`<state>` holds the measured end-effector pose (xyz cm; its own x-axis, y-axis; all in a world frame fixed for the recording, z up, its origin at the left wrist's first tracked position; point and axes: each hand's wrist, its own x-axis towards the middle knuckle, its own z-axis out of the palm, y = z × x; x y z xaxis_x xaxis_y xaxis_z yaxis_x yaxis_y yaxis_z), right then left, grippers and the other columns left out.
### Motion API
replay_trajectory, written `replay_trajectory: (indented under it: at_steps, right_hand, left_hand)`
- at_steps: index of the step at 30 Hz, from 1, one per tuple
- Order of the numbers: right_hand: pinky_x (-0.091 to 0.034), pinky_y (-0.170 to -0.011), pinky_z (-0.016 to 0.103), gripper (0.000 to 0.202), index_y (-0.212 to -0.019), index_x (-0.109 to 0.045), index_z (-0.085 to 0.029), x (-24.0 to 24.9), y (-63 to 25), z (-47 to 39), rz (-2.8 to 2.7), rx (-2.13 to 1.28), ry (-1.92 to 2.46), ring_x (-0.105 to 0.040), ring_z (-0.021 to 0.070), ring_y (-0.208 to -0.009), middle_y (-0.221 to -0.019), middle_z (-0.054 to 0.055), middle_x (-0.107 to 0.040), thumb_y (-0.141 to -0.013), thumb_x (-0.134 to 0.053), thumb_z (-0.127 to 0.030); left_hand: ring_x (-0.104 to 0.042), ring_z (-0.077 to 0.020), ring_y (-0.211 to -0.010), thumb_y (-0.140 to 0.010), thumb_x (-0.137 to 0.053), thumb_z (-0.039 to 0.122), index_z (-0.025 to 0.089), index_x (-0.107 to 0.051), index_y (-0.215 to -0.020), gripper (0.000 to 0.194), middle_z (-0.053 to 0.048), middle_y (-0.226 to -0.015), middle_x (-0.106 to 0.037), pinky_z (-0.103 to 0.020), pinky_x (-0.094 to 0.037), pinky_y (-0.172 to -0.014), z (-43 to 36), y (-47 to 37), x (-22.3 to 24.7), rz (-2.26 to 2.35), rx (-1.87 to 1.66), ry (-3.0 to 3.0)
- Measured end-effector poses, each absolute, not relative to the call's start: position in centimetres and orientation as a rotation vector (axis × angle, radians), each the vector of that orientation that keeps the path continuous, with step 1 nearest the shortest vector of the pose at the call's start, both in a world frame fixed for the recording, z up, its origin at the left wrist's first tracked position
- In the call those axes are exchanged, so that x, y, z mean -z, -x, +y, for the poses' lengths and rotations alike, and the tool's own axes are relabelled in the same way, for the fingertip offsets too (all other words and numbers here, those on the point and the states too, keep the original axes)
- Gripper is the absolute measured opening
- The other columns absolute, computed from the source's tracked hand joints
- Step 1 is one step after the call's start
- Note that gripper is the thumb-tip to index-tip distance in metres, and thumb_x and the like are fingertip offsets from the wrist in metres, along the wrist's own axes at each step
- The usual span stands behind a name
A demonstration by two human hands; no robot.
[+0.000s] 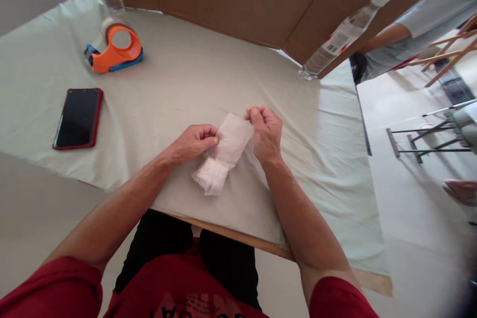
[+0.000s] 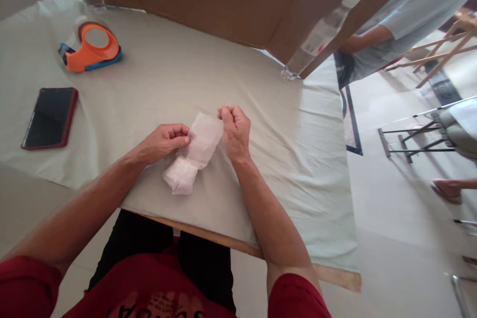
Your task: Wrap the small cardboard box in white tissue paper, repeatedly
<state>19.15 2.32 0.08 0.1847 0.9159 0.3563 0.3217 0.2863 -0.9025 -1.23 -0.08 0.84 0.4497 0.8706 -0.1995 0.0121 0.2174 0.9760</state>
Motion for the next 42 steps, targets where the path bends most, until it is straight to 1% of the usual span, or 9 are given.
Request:
replay_trajectory:
  at_steps: [6,13,17,22,26,29,35,39,42]
  right_hand:
    - [-0.04,-0.056,0.027,0.037,-0.076,-0.053,-0.024,-3.6,-18.8,-0.1,-1.493,-0.559,1.246,-0.047,0.0116,-0.057,-0.064,-0.003,-0.049,-0.097,-0.056,-0.055]
    - [-0.039,-0.059,0.03,0.035,-0.08,-0.056,-0.023,-2.0,-16.9,-0.8,-1.801,-0.593,1.581,-0.048,0.0139,-0.058,-0.067,-0.002,-0.059,-0.074,-0.076,-0.051]
    - [-0.049,-0.069,0.033,0.02,-0.07,-0.058,-0.022,0.0,-18.0,1.0,-1.505,-0.893,1.388,-0.059,0.0172,-0.067,-0.068,0.001,-0.063,-0.082,-0.057,-0.038]
    - [-0.055,-0.065,0.032,0.029,-0.078,-0.058,-0.023,1.4,-19.0,2.1,-1.037,-1.336,1.187,-0.069,0.0192,-0.071,-0.078,0.003,-0.073,-0.074,-0.072,-0.048]
    - [-0.06,-0.074,0.036,0.042,-0.088,-0.059,-0.024,1.2,-18.4,1.5,-0.952,-1.557,1.039,-0.075,0.0228,-0.082,-0.085,0.002,-0.077,-0.069,-0.081,-0.055]
    - [-0.061,-0.079,0.039,0.045,-0.086,-0.058,-0.024,0.7,-17.9,0.8,-1.007,-1.612,0.992,-0.076,0.0244,-0.088,-0.083,0.002,-0.078,-0.07,-0.082,-0.059]
    - [-0.06,-0.074,0.035,0.041,-0.087,-0.054,-0.024,1.5,-18.2,1.3,-1.021,-1.459,1.065,-0.074,0.0214,-0.084,-0.089,0.004,-0.077,-0.078,-0.073,-0.059]
    - [-0.057,-0.065,0.031,0.027,-0.094,-0.054,-0.023,2.9,-19.8,2.6,-1.049,-1.096,1.323,-0.07,0.0187,-0.081,-0.093,0.006,-0.073,-0.085,-0.061,-0.048]
    - [-0.057,-0.075,0.032,0.032,-0.111,-0.054,-0.023,2.2,-20.6,2.7,-1.139,-0.703,1.407,-0.067,0.0179,-0.095,-0.116,0.01,-0.068,-0.085,-0.058,-0.041]
  left_hand:
    - [-0.047,-0.0102,-0.054,-0.068,-0.067,0.028,0.019,-0.062,-0.07,0.011,0.002,-0.061,-0.056,-0.024,-0.036,-0.053,0.7,1.3,0.2,1.092,-0.877,-1.01]
    - [-0.055,-0.0123,-0.062,-0.067,-0.072,0.03,0.018,-0.063,-0.077,0.018,0.0,-0.071,-0.062,-0.026,-0.045,-0.061,1.0,1.3,0.1,0.98,-0.991,-0.891]
    - [-0.059,-0.014,-0.071,-0.073,-0.068,0.03,0.018,-0.061,-0.085,0.019,-0.002,-0.079,-0.064,-0.027,-0.049,-0.068,1.5,1.3,0.6,1.041,-1.065,-0.899]
    - [-0.058,-0.0139,-0.082,-0.078,-0.07,0.041,0.021,-0.056,-0.103,0.035,-0.002,-0.092,-0.061,-0.027,-0.048,-0.075,1.1,1.8,0.1,1.428,-1.331,-1.297]
    - [-0.053,-0.0132,-0.072,-0.068,-0.078,0.051,0.021,-0.058,-0.098,0.047,0.002,-0.083,-0.056,-0.028,-0.046,-0.07,0.3,1.9,-0.9,1.528,-1.088,-1.574]
    - [-0.055,-0.0147,-0.072,-0.063,-0.079,0.043,0.022,-0.06,-0.104,0.05,0.003,-0.081,-0.058,-0.029,-0.045,-0.069,0.1,1.7,-1.1,1.55,-0.912,-1.653]
    - [-0.054,-0.013,-0.059,-0.068,-0.056,0.023,0.018,-0.062,-0.088,0.021,0.003,-0.064,-0.058,-0.025,-0.039,-0.057,1.1,2.4,-0.2,1.446,-1.057,-1.313]
    - [-0.056,-0.0132,-0.057,-0.066,-0.059,0.02,0.018,-0.059,-0.098,0.031,0.003,-0.066,-0.06,-0.023,-0.041,-0.052,2.4,3.2,0.8,1.411,-1.262,-0.932]
    - [-0.057,-0.0126,-0.059,-0.069,-0.061,0.02,0.018,-0.056,-0.105,0.037,0.002,-0.073,-0.061,-0.023,-0.044,-0.053,3.1,3.6,1.3,1.456,-1.343,-0.863]
